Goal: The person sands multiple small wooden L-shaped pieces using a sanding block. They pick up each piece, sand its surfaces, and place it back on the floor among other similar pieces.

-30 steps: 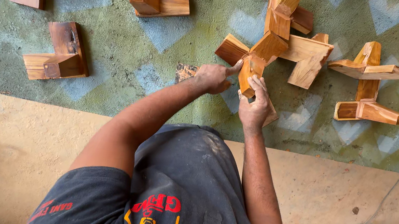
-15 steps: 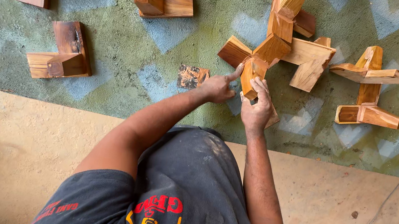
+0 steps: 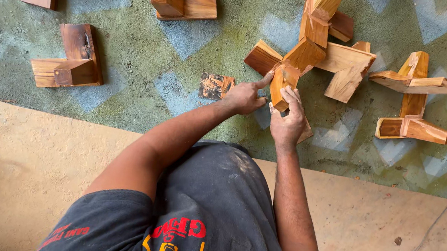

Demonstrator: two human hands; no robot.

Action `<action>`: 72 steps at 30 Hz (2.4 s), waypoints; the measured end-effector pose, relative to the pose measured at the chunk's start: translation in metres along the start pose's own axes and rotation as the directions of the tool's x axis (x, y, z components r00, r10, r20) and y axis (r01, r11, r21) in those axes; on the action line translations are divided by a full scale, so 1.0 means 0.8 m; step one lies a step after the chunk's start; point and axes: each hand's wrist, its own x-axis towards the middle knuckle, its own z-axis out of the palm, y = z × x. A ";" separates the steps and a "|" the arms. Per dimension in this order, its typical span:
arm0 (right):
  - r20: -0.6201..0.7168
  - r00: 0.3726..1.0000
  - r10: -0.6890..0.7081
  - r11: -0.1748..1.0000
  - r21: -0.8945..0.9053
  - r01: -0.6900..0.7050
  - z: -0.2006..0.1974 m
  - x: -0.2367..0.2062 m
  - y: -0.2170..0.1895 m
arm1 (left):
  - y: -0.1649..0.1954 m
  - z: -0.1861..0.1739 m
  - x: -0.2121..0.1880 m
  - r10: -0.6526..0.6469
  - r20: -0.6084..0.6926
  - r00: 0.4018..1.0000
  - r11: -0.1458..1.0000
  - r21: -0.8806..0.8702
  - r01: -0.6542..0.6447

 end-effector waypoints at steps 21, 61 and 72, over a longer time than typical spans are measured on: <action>-0.003 1.000 0.002 1.000 -0.018 -0.002 0.003 -0.009 -0.006 | 0.002 -0.025 0.001 0.049 -0.059 0.997 0.990 0.135 -0.041; -0.143 0.924 0.355 0.815 0.532 -0.231 0.007 -0.018 0.009 | -0.106 -0.023 -0.104 -0.097 -0.357 0.929 0.976 -0.218 0.018; 0.247 0.636 0.732 -0.048 0.949 -0.313 -0.015 -0.027 0.055 | -0.071 -0.022 -0.092 -0.072 -0.276 0.958 0.973 -0.229 0.007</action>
